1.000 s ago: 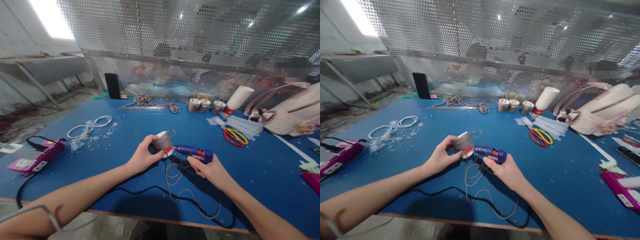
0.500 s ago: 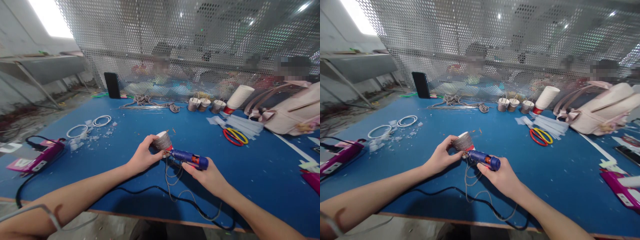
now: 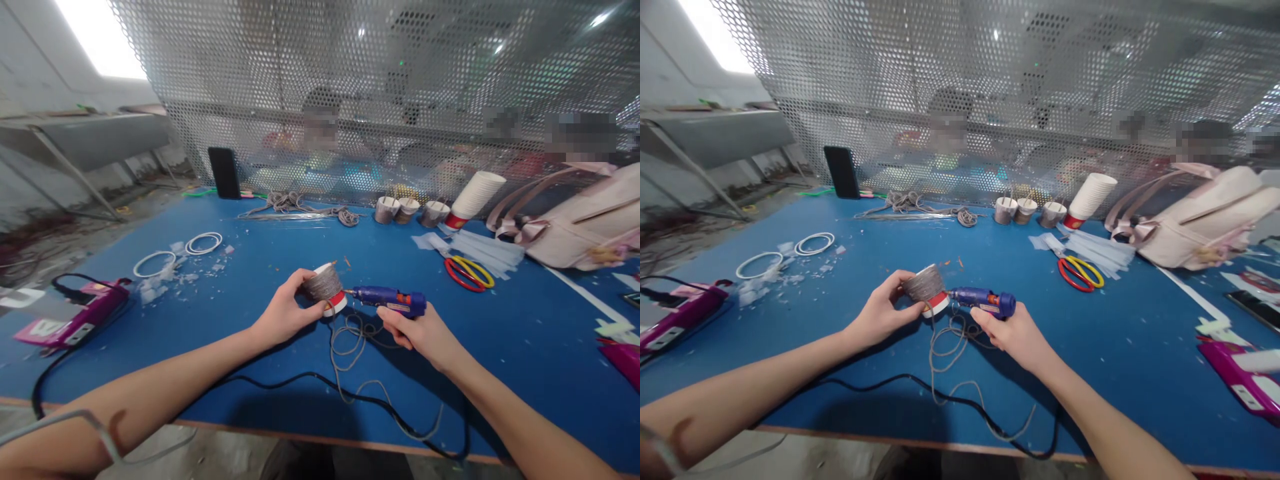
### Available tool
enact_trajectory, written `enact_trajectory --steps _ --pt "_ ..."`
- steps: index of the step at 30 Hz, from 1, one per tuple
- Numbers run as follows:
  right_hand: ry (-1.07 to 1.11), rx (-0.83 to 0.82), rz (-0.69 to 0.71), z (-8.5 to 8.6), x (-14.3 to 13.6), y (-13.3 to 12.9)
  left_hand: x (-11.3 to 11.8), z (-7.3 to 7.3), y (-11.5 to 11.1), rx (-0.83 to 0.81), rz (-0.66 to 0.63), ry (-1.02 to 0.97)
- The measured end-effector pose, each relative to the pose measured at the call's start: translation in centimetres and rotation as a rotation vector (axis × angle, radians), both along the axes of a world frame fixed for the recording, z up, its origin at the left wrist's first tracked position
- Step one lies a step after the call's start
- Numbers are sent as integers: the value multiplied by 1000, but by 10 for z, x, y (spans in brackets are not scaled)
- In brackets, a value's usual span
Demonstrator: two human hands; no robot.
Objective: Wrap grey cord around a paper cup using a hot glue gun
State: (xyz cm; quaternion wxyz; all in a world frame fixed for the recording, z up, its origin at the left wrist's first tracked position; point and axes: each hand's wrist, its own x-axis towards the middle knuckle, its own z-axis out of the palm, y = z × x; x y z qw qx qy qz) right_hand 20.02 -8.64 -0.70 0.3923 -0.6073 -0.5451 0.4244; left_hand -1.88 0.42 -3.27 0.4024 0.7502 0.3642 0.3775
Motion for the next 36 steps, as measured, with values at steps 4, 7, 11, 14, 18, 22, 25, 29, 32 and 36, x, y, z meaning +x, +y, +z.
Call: enact_trajectory --steps 4,7,11,14,18,22,25,29,32,36 --pt "119 -43 -30 3 5 4 1 7 0 -67 4 -58" --pt "209 -63 -16 6 15 8 2 11 0 -118 13 -101" --pt "128 49 -120 3 33 18 2 9 1 -102 23 -100" --pt "-190 105 -279 -7 42 30 1 4 1 -48 9 -50" --pt "-487 87 -344 -22 45 44 -1 0 -1 71 26 21" --pt "-480 100 -337 -18 50 43 -1 -1 -2 212 69 53" --pt "-396 356 -513 -1 54 30 -1 -1 -3 279 95 53" --pt "-41 569 -502 14 30 12 -1 1 -5 367 117 47" --pt "296 218 -212 7 -8 9 -2 3 -6 515 136 58" --pt "739 -180 -68 -8 -54 16 -1 7 -7 783 136 77"
